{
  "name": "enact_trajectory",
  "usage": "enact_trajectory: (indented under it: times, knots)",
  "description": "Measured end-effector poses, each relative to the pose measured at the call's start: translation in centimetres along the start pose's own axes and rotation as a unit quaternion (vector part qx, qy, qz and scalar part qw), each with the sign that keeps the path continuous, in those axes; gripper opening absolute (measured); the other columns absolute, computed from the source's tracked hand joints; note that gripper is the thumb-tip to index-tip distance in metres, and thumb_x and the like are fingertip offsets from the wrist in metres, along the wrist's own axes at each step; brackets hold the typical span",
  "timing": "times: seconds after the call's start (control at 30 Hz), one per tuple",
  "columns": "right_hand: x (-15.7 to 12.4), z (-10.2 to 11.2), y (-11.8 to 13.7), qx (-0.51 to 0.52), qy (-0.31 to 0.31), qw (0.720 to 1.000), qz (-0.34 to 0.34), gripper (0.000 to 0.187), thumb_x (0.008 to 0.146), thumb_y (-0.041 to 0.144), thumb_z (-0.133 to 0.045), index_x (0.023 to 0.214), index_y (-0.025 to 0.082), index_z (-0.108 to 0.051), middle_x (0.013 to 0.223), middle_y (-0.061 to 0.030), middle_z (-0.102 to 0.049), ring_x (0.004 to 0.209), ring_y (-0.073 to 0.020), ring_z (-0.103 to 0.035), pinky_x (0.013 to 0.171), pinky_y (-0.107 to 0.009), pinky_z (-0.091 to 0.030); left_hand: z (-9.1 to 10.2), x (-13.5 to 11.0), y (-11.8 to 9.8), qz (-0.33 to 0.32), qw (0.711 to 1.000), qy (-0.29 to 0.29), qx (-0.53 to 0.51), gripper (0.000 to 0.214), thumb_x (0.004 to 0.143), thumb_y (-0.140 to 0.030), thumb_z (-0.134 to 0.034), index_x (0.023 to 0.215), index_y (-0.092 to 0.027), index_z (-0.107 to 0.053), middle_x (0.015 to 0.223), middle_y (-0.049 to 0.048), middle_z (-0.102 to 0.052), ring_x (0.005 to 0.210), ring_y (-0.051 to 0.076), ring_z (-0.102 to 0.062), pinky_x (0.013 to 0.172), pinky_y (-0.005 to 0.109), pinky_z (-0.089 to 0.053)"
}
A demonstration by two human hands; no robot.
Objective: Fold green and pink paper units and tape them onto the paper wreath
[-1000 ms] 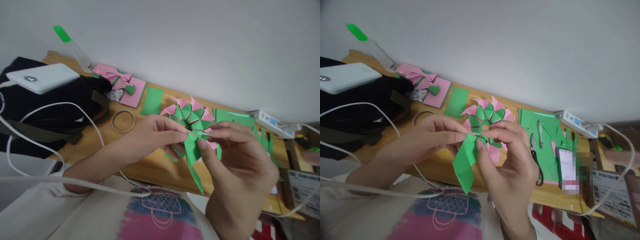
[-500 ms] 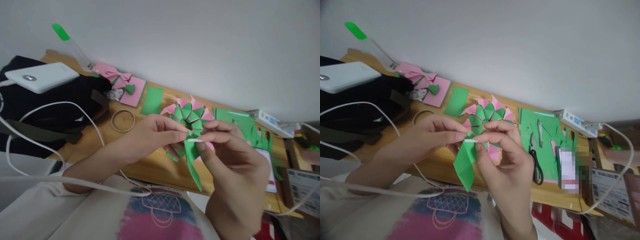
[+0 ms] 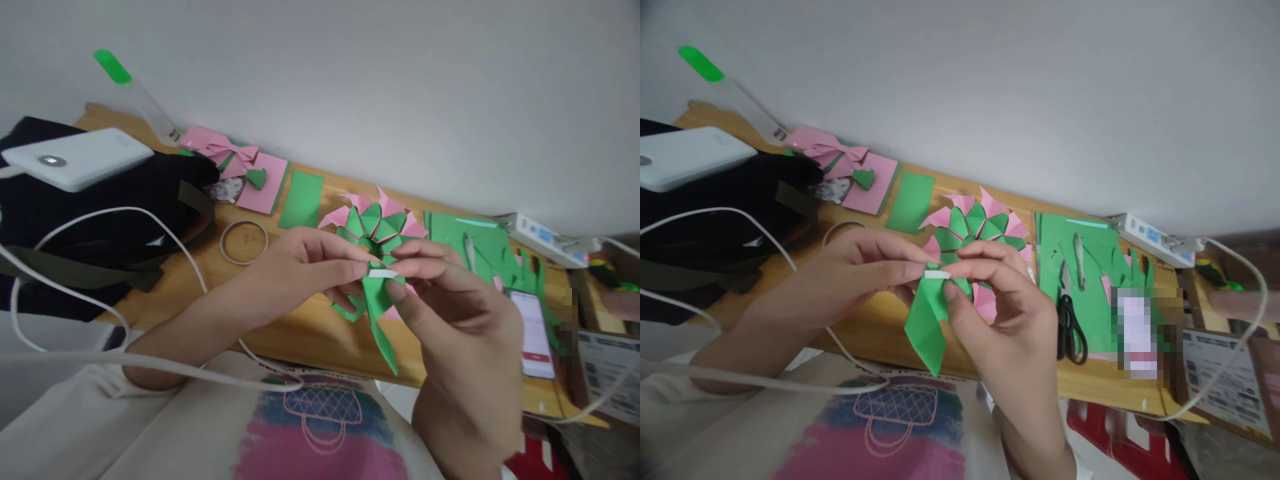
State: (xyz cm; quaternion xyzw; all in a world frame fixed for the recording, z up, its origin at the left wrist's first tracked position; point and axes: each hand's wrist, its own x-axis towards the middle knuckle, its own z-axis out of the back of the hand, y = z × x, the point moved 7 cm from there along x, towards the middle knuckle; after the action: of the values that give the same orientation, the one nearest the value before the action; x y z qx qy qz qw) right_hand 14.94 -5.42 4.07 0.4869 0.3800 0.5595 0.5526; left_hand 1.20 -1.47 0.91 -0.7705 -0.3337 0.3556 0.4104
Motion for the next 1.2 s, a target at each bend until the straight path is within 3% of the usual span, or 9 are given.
enact_trajectory:
  times: [0.5, 0.83, 1.2]
  knots:
    - [0.1, 0.1, 0.3, -0.033, -0.004, 0.999, 0.008, 0.016, 0.081, 0.016, -0.069, 0.089, 0.029, -0.072, 0.106, -0.0009, -0.063, 0.111, -0.0207, -0.057, 0.093, -0.042, -0.049, 0.1, 0.1, 0.0, 0.000, 1.000, 0.009, 0.023, 0.009, 0.077, -0.014, -0.066, 0.077, -0.017, -0.075, 0.063, -0.0016, -0.070, 0.058, 0.010, -0.067, 0.057, 0.018, -0.056]
    - [-0.1, 0.0, 0.5, -0.042, -0.001, 0.999, 0.010, 0.021, 0.082, 0.013, -0.067, 0.093, 0.030, -0.072, 0.110, -0.0002, -0.063, 0.115, -0.0194, -0.056, 0.093, -0.037, -0.049, 0.7, 0.2, 0.3, 0.010, 0.999, -0.027, 0.024, 0.006, 0.073, -0.017, -0.069, 0.077, -0.014, -0.072, 0.064, 0.0005, -0.071, 0.060, 0.012, -0.068, 0.057, 0.020, -0.057]
    - [-0.2, -0.1, 0.8, -0.070, -0.002, 0.997, 0.021, 0.021, 0.082, 0.014, -0.067, 0.095, 0.030, -0.072, 0.111, -0.0021, -0.064, 0.115, -0.0226, -0.057, 0.093, -0.041, -0.050, 1.0, 0.1, 0.5, 0.014, 0.999, -0.048, 0.007, 0.008, 0.070, -0.020, -0.070, 0.075, -0.015, -0.073, 0.061, 0.0014, -0.070, 0.059, 0.013, -0.066, 0.058, 0.021, -0.056]
